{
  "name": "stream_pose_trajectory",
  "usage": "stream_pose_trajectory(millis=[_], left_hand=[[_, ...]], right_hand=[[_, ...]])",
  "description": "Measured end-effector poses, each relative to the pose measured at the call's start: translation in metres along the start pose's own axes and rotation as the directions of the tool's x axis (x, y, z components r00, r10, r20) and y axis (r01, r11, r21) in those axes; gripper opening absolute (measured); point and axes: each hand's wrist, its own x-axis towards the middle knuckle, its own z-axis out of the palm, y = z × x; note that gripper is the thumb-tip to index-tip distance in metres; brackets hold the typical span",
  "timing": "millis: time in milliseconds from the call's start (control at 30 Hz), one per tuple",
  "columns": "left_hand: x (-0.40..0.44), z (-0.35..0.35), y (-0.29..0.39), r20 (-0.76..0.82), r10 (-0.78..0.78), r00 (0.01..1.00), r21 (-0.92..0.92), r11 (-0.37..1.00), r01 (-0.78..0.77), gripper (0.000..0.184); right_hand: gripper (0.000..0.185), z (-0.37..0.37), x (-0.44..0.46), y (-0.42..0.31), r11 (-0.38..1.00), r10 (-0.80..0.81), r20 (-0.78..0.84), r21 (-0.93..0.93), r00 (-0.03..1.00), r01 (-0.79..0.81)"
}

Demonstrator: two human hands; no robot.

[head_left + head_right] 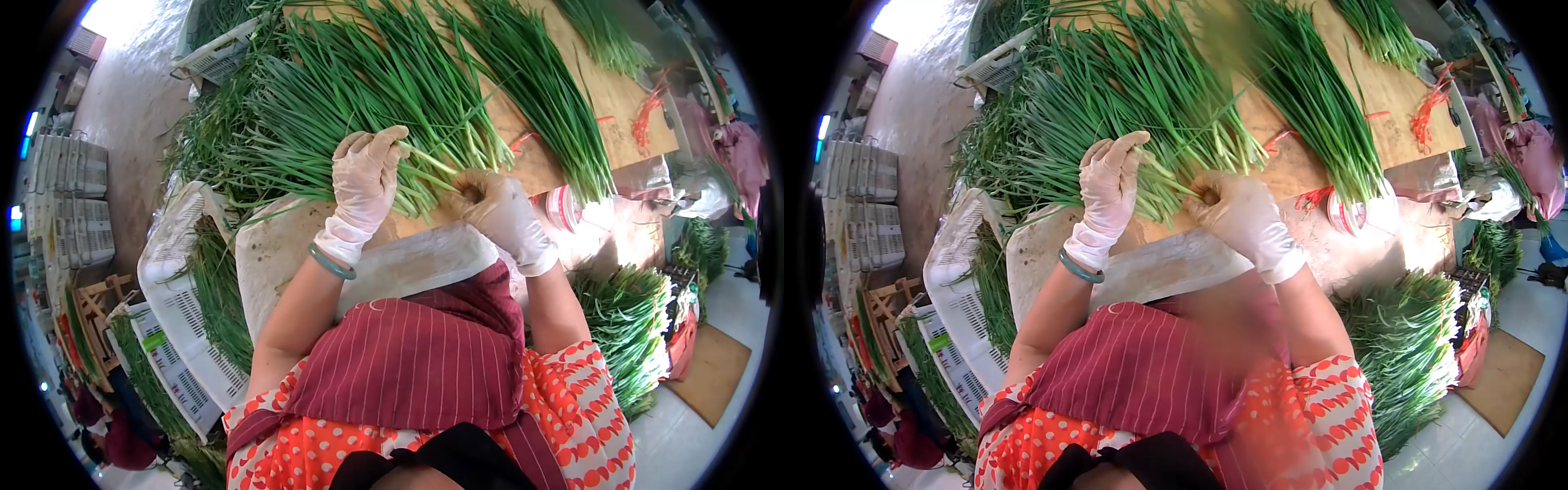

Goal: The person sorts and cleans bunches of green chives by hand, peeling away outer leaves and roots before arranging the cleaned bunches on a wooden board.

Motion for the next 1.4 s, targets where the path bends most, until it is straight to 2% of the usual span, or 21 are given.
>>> stream_pose_trajectory(millis=[33,133,233,267,333,400,467,500,567,633,667,833,900,1033,1100,1133,1200,1233,1300,1367,1400], left_hand=[[0.0,0.0,0.001,-0.008,0.011,1.0,0.021,1.0,-0.011,0.017],[0.002,-0.003,0.003,-0.015,0.017,1.0,0.054,0.998,-0.016,0.017],[0.001,-0.002,0.004,0.017,0.028,0.999,0.097,0.995,-0.029,0.02],[0.001,-0.002,0.003,0.052,0.043,0.998,0.131,0.99,-0.049,0.022],[-0.001,0.0,0.004,0.067,0.074,0.995,0.191,0.978,-0.086,0.024],[-0.003,0.0,0.006,0.127,0.088,0.988,0.256,0.959,-0.118,0.028],[-0.002,-0.002,0.007,0.151,0.093,0.984,0.282,0.95,-0.133,0.027],[-0.003,-0.003,0.007,0.18,0.097,0.979,0.304,0.941,-0.149,0.027],[-0.002,-0.005,0.009,0.249,0.052,0.967,0.341,0.93,-0.138,0.026],[-0.003,-0.002,0.006,0.122,0.158,0.98,0.256,0.949,-0.185,0.019],[-0.004,-0.002,0.005,0.151,0.142,0.978,0.265,0.948,-0.178,0.021],[-0.005,-0.002,0.007,0.169,0.121,0.978,0.25,0.955,-0.161,0.03],[-0.005,-0.003,0.007,0.165,0.116,0.98,0.258,0.953,-0.156,0.034],[-0.006,-0.001,0.006,0.202,0.075,0.976,0.257,0.958,-0.127,0.038],[-0.006,0.0,0.005,0.186,0.089,0.979,0.266,0.954,-0.137,0.039],[-0.006,-0.001,0.005,0.183,0.083,0.98,0.259,0.957,-0.129,0.039],[-0.007,-0.002,0.005,0.184,0.075,0.98,0.245,0.962,-0.12,0.04],[-0.007,-0.002,0.005,0.174,0.067,0.982,0.244,0.964,-0.109,0.041],[-0.006,-0.001,0.004,0.162,0.059,0.985,0.237,0.967,-0.097,0.041],[-0.006,0.0,0.003,0.123,0.064,0.99,0.243,0.966,-0.092,0.04],[-0.006,0.0,0.004,0.123,0.063,0.99,0.237,0.967,-0.091,0.04]], right_hand=[[0.022,-0.003,-0.001,0.002,1.0,-0.001,-0.001,-0.005,1.0,0.001],[0.017,-0.024,-0.003,0.016,0.972,-0.226,-0.097,0.037,0.969,0.23],[0.019,-0.071,-0.015,-0.008,0.968,-0.051,0.027,0.248,0.998,0.043],[0.019,-0.078,-0.013,-0.01,0.968,-0.061,0.03,0.246,0.998,0.052],[0.02,-0.088,-0.005,-0.02,0.95,-0.228,0.086,0.24,0.97,0.202],[0.018,-0.077,0.017,-0.053,0.903,-0.41,0.063,-0.108,0.91,0.415],[0.016,-0.044,0.045,-0.081,0.844,-0.505,-0.031,0.192,0.863,0.501],[0.015,-0.023,0.07,-0.082,0.743,-0.648,-0.041,0.187,0.761,0.643],[0.017,0.015,0.116,-0.075,0.719,-0.679,0.095,-0.116,0.728,0.685],[0.018,0.037,0.141,-0.071,0.826,-0.43,0.282,-0.26,0.858,0.5],[0.018,0.041,0.147,-0.068,0.787,-0.417,0.351,-0.322,0.838,0.526],[0.018,0.034,0.166,-0.084,0.655,-0.448,0.405,-0.458,0.797,0.601],[0.019,0.016,0.173,-0.105,0.488,-0.502,0.428,-0.577,0.752,0.654],[0.022,0.009,0.209,-0.185,0.453,-0.531,0.322,-0.673,0.783,0.584],[0.02,0.019,0.233,-0.209,0.321,-0.789,0.311,-0.527,0.53,0.787],[0.02,0.019,0.231,-0.228,0.321,-0.789,0.31,-0.527,0.53,0.787],[0.017,0.008,0.218,-0.264,-0.223,-0.829,0.494,-0.722,0.262,0.655],[0.017,0.004,0.207,-0.257,-0.22,-0.825,0.496,-0.723,0.27,0.655],[0.016,-0.017,0.181,-0.224,0.239,-0.748,0.3,-0.71,0.592,0.663],[0.018,-0.019,0.166,-0.162,0.503,-0.536,0.369,-0.583,0.759,0.638],[0.014,-0.027,0.147,-0.131,0.421,-0.515,0.468,-0.591,0.718,0.688]])
